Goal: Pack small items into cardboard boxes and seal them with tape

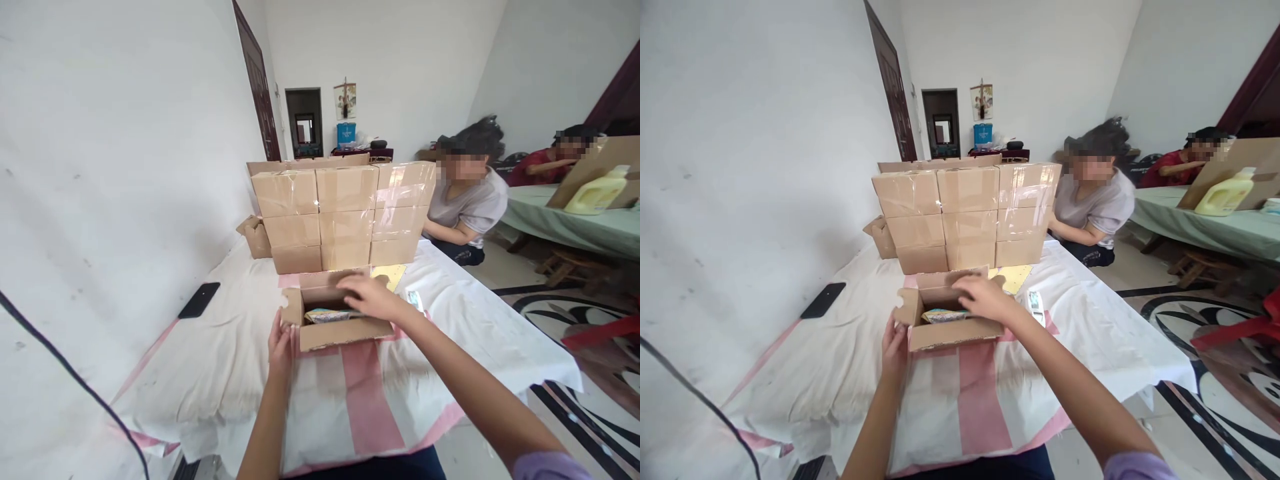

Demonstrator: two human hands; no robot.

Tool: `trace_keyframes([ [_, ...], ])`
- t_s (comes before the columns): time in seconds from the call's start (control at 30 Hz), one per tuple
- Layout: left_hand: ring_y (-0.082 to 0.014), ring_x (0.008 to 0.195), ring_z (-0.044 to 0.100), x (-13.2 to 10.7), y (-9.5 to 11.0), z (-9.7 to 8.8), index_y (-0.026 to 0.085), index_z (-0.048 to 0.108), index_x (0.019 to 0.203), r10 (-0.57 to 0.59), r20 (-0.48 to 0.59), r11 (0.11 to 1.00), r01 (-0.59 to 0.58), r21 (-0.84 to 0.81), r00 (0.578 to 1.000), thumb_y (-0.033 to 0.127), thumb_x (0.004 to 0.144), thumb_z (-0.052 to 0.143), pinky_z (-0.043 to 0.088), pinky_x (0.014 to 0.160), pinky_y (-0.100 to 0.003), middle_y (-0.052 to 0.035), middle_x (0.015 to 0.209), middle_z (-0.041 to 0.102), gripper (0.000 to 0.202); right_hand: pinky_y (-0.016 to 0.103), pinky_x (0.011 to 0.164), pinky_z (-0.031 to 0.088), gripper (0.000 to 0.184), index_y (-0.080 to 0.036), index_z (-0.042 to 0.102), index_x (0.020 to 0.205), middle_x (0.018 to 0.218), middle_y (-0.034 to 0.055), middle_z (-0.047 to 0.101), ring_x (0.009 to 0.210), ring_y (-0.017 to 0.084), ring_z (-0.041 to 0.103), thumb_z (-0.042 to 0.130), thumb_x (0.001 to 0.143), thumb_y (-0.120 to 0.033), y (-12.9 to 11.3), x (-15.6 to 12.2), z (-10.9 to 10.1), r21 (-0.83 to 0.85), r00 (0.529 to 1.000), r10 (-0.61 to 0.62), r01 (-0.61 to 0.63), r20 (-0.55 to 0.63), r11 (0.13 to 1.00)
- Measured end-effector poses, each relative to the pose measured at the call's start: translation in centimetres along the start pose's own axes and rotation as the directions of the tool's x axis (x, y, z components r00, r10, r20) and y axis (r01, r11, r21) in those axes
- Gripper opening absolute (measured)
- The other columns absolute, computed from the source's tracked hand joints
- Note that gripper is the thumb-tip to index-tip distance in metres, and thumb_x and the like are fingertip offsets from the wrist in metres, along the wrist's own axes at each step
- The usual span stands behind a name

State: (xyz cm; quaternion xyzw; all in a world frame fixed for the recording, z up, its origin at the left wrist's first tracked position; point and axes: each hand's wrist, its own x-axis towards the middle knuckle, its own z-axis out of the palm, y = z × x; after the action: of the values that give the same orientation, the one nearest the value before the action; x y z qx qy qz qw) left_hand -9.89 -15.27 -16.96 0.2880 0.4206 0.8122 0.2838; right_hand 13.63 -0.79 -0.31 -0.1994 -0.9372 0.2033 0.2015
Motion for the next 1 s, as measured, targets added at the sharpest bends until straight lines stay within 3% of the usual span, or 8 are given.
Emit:
trace_keyframes([
  [0.07, -0.0292, 0.136, 0.051, -1.1, 0.1, 0.4, 0.030, 0.062, 0.133, 0.125, 0.245, 0.945, -0.191, 0.265, 0.961, 0.041, 0.083, 0.073, 0.037, 0.116, -0.046, -0.0092, 0.140, 0.061, 0.052, 0.048, 0.117, 0.036, 0.040, -0.023, 0.065, 0.129, 0.139, 0.0089, 0.061, 0.135, 0.028, 0.051, 0.053, 0.091, -0.030, 1.9, -3.0, -0.3, 0.090, 0.881, 0.185, -0.162, -0.435, 0.983],
  [0.13, -0.0317, 0.148, 0.035, -2.4, 0.0, 1.2, 0.033, 0.055, 0.139, 0.195, 0.513, 0.770, -0.454, 0.448, 0.836, 0.037, 0.088, 0.069, 0.026, 0.121, -0.053, -0.0102, 0.156, 0.044, 0.054, 0.053, 0.113, 0.040, 0.051, -0.023, 0.055, 0.140, 0.147, 0.0113, 0.055, 0.140, 0.032, 0.045, 0.052, 0.093, -0.041, 3.7, -6.3, 0.5, 0.358, 0.688, 0.455, -0.292, -0.565, 0.887],
  [0.27, -0.0344, 0.148, 0.032, -3.5, -0.2, 3.9, 0.031, 0.052, 0.133, 0.319, 0.623, 0.594, -0.663, 0.456, 0.714, 0.036, 0.084, 0.074, 0.030, 0.118, -0.058, -0.0134, 0.157, 0.040, 0.054, 0.051, 0.116, 0.039, 0.054, -0.027, 0.050, 0.146, 0.155, 0.0083, 0.047, 0.145, 0.030, 0.042, 0.038, 0.100, -0.054, 5.1, -11.1, 4.2, 0.679, 0.814, 0.491, -0.172, -0.310, 0.714],
  [0.43, -0.0310, 0.127, 0.053, -0.8, 0.0, 5.3, 0.025, 0.054, 0.136, 0.363, 0.402, 0.733, -0.524, 0.433, 0.841, 0.050, 0.094, 0.057, 0.035, 0.114, -0.052, -0.0141, 0.129, 0.062, 0.049, 0.054, 0.127, 0.016, 0.068, -0.035, 0.031, 0.158, 0.167, 0.0019, 0.027, 0.156, 0.030, 0.016, 0.047, 0.097, -0.061, 4.0, -12.5, 6.8, 0.475, 0.843, 0.349, -0.130, -0.410, 0.870],
  [0.6, -0.0298, 0.128, 0.053, -0.1, 0.0, 5.7, 0.023, 0.061, 0.135, 0.214, 0.186, 0.847, -0.277, 0.453, 0.959, 0.051, 0.092, 0.060, 0.037, 0.112, -0.043, -0.0121, 0.126, 0.063, 0.051, 0.059, 0.110, 0.041, 0.070, -0.029, 0.030, 0.159, 0.152, 0.0130, 0.048, 0.135, 0.037, 0.047, 0.044, 0.098, -0.060, 3.7, -11.9, 7.0, 0.356, 0.856, 0.281, -0.123, -0.434, 0.926],
  [0.7, -0.0248, 0.127, 0.054, -1.2, -0.2, 6.4, 0.027, 0.046, 0.148, 0.142, 0.124, 0.897, -0.181, 0.403, 0.982, 0.048, 0.095, 0.058, 0.040, 0.109, -0.036, -0.0089, 0.126, 0.062, 0.059, 0.056, 0.105, 0.045, 0.053, -0.026, 0.053, 0.143, 0.132, 0.0134, 0.061, 0.117, 0.033, 0.057, 0.041, 0.101, -0.055, 3.7, -10.8, 7.1, 0.345, 0.857, 0.323, -0.185, -0.402, 0.920],
  [0.83, -0.0188, 0.102, 0.061, -1.7, 0.1, 7.6, 0.029, 0.027, 0.158, 0.121, 0.064, 0.918, -0.137, 0.374, 0.991, 0.039, 0.092, 0.061, 0.047, 0.095, -0.032, -0.0048, 0.114, 0.063, 0.075, 0.049, 0.121, 0.031, 0.069, -0.031, 0.021, 0.160, 0.151, 0.0084, 0.046, 0.145, 0.027, 0.038, 0.046, 0.098, -0.051, 5.0, -9.3, 7.6, 0.486, 0.758, 0.431, -0.173, -0.490, 0.857],
  [1.0, -0.0246, 0.143, 0.041, 0.2, 0.9, 8.7, 0.034, 0.018, 0.160, -0.076, 0.173, 0.971, 0.033, 0.237, 0.982, 0.026, 0.083, 0.056, 0.043, 0.110, -0.036, -0.0068, 0.161, 0.034, 0.086, 0.051, 0.127, 0.016, 0.093, -0.033, 0.000, 0.162, 0.170, 0.0046, 0.011, 0.157, 0.024, 0.006, 0.054, 0.087, -0.040, 6.7, -7.0, 7.0, 0.555, 0.713, 0.484, -0.159, -0.508, 0.816],
])
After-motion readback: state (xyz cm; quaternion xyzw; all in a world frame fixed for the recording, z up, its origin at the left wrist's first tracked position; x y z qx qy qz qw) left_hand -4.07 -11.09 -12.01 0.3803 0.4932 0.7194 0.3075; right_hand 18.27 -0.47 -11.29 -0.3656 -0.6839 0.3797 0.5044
